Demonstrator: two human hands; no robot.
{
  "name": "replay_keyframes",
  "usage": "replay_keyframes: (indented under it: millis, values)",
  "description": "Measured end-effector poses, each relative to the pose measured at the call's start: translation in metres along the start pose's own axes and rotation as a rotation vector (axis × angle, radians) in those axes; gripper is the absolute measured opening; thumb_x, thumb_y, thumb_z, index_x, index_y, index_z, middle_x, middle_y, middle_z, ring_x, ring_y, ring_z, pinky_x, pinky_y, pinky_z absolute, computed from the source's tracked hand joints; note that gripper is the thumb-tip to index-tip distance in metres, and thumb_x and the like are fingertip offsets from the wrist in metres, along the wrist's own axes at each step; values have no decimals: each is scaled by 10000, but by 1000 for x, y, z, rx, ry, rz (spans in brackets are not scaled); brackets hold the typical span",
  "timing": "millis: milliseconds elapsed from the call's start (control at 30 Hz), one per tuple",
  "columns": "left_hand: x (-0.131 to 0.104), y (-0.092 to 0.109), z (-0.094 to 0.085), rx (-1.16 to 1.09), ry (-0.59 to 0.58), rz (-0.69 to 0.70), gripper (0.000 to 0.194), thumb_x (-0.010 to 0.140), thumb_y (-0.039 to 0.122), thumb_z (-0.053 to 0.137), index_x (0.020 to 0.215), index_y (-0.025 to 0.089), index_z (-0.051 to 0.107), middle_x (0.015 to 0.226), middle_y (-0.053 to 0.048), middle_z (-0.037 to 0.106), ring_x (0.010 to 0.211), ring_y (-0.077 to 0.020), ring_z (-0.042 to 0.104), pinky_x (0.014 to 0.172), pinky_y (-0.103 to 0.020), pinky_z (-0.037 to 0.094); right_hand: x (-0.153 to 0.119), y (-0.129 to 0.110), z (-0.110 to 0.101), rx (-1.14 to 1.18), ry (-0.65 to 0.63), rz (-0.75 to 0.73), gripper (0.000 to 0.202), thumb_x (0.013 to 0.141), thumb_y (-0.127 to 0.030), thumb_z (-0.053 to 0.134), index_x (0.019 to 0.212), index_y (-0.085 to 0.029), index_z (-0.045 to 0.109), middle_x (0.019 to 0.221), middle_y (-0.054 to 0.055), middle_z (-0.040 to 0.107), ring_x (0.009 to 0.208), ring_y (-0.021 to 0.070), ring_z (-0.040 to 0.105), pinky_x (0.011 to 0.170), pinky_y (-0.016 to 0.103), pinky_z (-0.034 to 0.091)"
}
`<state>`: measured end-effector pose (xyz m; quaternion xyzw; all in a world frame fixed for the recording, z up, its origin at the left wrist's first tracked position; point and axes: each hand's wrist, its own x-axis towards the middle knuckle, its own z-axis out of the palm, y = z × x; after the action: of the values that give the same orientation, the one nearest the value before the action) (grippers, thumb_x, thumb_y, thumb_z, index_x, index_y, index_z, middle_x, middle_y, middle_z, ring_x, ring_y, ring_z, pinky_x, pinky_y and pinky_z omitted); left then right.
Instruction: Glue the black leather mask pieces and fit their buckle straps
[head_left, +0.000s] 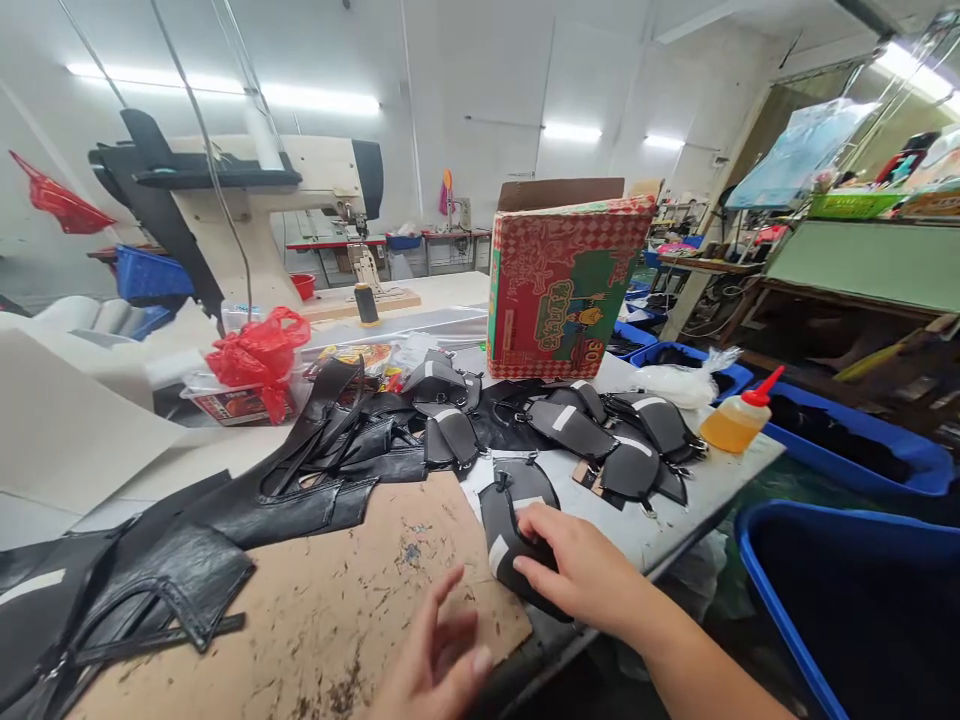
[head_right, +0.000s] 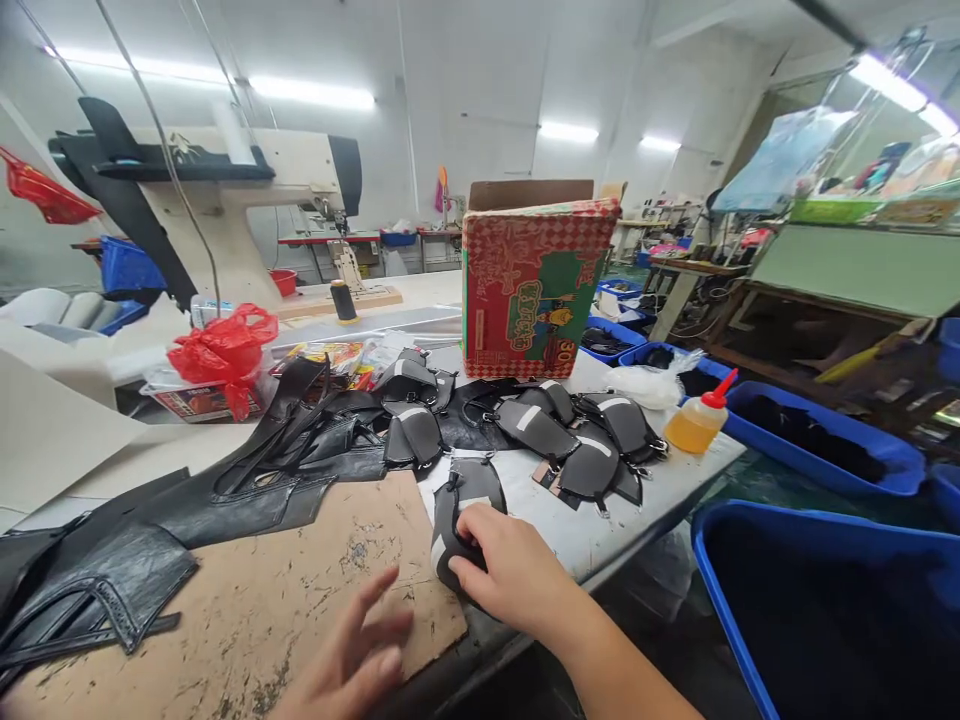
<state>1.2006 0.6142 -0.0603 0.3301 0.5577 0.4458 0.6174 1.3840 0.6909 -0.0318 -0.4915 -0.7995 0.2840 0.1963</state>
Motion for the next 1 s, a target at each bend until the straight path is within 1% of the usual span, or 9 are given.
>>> replay_keyframes:
  millis: [100, 233, 333, 367, 433, 567, 700, 867, 1000]
  values:
    - [32, 15, 24, 22, 36, 20, 927, 577, 539, 743, 1339, 213, 327, 1013, -152, 627, 992, -314, 586, 695, -333, 472, -6, -1, 1, 29, -9, -132, 109, 736, -124, 538, 773, -202, 472, 798, 12, 556, 725, 169, 493, 642, 279, 377]
    - [62, 21, 47, -4, 69, 160, 733, 578, 423, 743, 1201, 186, 435, 1114, -135, 586, 825, -246, 614, 694, -318, 471, -10, 12, 2, 200, 105, -303, 71, 758, -215, 604, 769, -207, 534, 887, 40, 599, 864, 206, 537, 786, 334, 410]
    - [68, 17, 52, -59, 87, 207, 614, 581, 364, 732, 1109, 178, 478, 1114, -127, 580, 854, -239, 610, 746, -330, 471, -6, 30, 4, 377, 411, -135, 298, 705, -364, 677, 935, -213, 561, 1045, 81, 567, 981, 243, 531, 840, 374, 425]
    - [68, 15, 52, -59, 93, 204, 595, 593, 353, 724, 1108, 180, 481, 1111, -124, 580, 851, -236, 610, 746, -332, 470, -3, 35, 5, 439, 436, -62, 412, 685, -372, 687, 1036, -214, 542, 1093, 92, 552, 1015, 252, 524, 855, 387, 427]
    - [66, 14, 50, -45, 97, 204, 568, 604, 332, 713, 1105, 183, 491, 1118, -121, 577, 842, -230, 608, 748, -331, 463, 1, 42, 6, 591, 305, 23, 568, 699, -356, 652, 1213, -213, 457, 1044, 84, 578, 957, 238, 558, 820, 391, 449]
    - [63, 21, 44, -2, 114, 183, 501, 584, 294, 690, 1048, 173, 544, 1050, -100, 611, 845, -231, 597, 758, -323, 440, 9, 48, -2, 779, 126, 42, 494, 754, -307, 549, 1229, -191, 480, 790, 23, 586, 723, 176, 570, 686, 336, 470]
    - [57, 35, 39, -5, 128, 75, 389, 638, 293, 603, 1011, 182, 586, 822, -30, 639, 777, -210, 587, 682, -280, 422, 21, 67, -19, 744, 106, 8, 366, 731, -297, 558, 1081, -197, 597, 981, 68, 619, 898, 204, 578, 802, 356, 463]
    - [43, 46, 32, -166, 22, -5, 505, 681, 280, 529, 1181, 207, 543, 860, -19, 662, 737, -195, 590, 654, -267, 426, 35, 105, -24, 466, 163, 76, 365, 706, -240, 466, 1033, -176, 616, 1020, 99, 601, 932, 226, 575, 843, 399, 458]
    - [35, 45, 28, -254, 25, -50, 615, 683, 222, 487, 1296, 241, 450, 874, -13, 682, 644, -194, 605, 587, -279, 442, 29, 100, -18, 213, 466, 111, 305, 668, -241, 462, 888, -197, 669, 1200, 127, 499, 1083, 276, 495, 893, 426, 423]
